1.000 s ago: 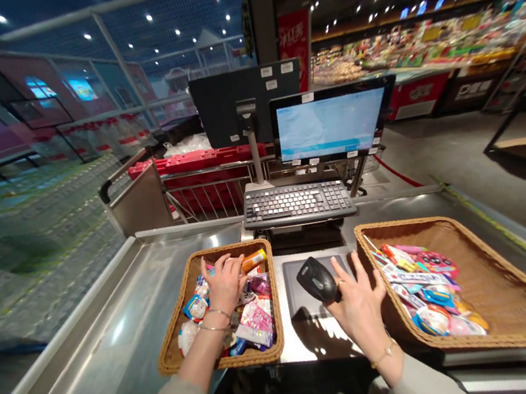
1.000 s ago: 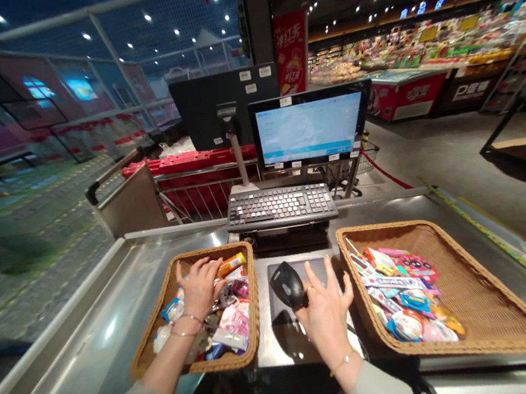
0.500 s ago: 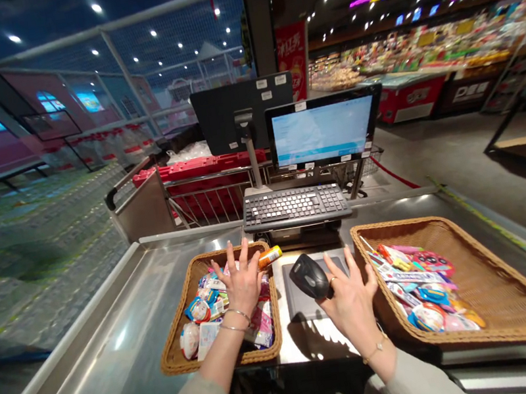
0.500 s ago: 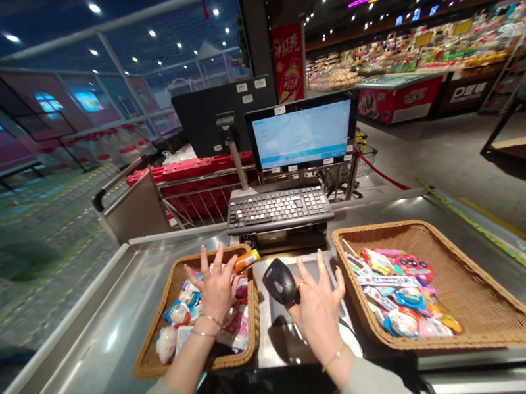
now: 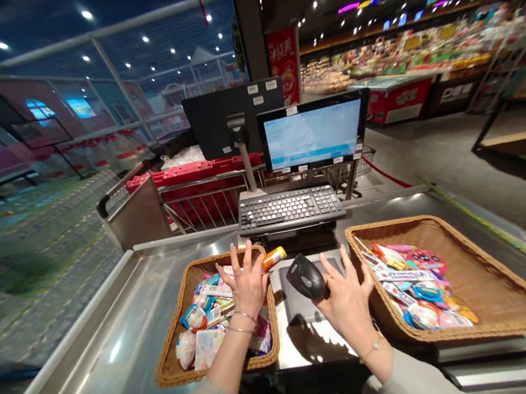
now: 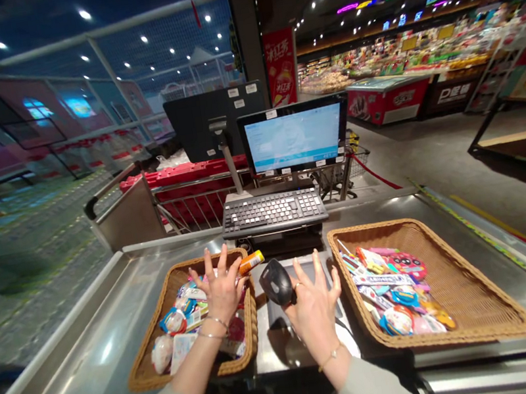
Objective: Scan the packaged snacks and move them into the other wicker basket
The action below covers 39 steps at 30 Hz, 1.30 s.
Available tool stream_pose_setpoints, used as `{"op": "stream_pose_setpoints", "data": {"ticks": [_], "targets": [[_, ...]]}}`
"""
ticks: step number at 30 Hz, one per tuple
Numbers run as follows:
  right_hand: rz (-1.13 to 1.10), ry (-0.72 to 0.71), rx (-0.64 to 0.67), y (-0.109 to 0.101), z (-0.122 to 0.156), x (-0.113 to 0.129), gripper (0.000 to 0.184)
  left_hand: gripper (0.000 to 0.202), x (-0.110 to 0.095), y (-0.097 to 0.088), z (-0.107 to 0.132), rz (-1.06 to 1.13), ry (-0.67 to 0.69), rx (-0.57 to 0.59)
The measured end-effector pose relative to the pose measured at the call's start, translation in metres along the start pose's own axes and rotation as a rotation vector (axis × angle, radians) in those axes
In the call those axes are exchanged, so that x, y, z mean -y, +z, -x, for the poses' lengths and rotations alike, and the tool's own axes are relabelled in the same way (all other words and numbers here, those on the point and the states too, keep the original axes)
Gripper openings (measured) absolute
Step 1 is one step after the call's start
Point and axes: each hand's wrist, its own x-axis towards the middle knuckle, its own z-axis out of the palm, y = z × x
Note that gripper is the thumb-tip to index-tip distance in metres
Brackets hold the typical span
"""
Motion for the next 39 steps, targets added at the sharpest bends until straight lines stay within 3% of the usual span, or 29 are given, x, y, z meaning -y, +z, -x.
{"op": "stream_pose_setpoints", "data": {"ticks": [20, 29, 39], "targets": [[-0.018, 0.0, -0.037, -0.005, 0.002, -0.009, 0.011, 0.042, -0.012, 0.003, -0.01, 0.009, 0.025, 0.037], [0.055, 0.038, -0.079, -0.015, 0.006, -0.028, 0.022, 0.045, -0.033, 0.002, -0.019, 0.066, 0.066, 0.037], [0.175, 0.174, -0.092, -0.034, 0.008, -0.052, 0.026, 0.046, -0.064, 0.002, -0.036, 0.134, 0.169, 0.02]]}}
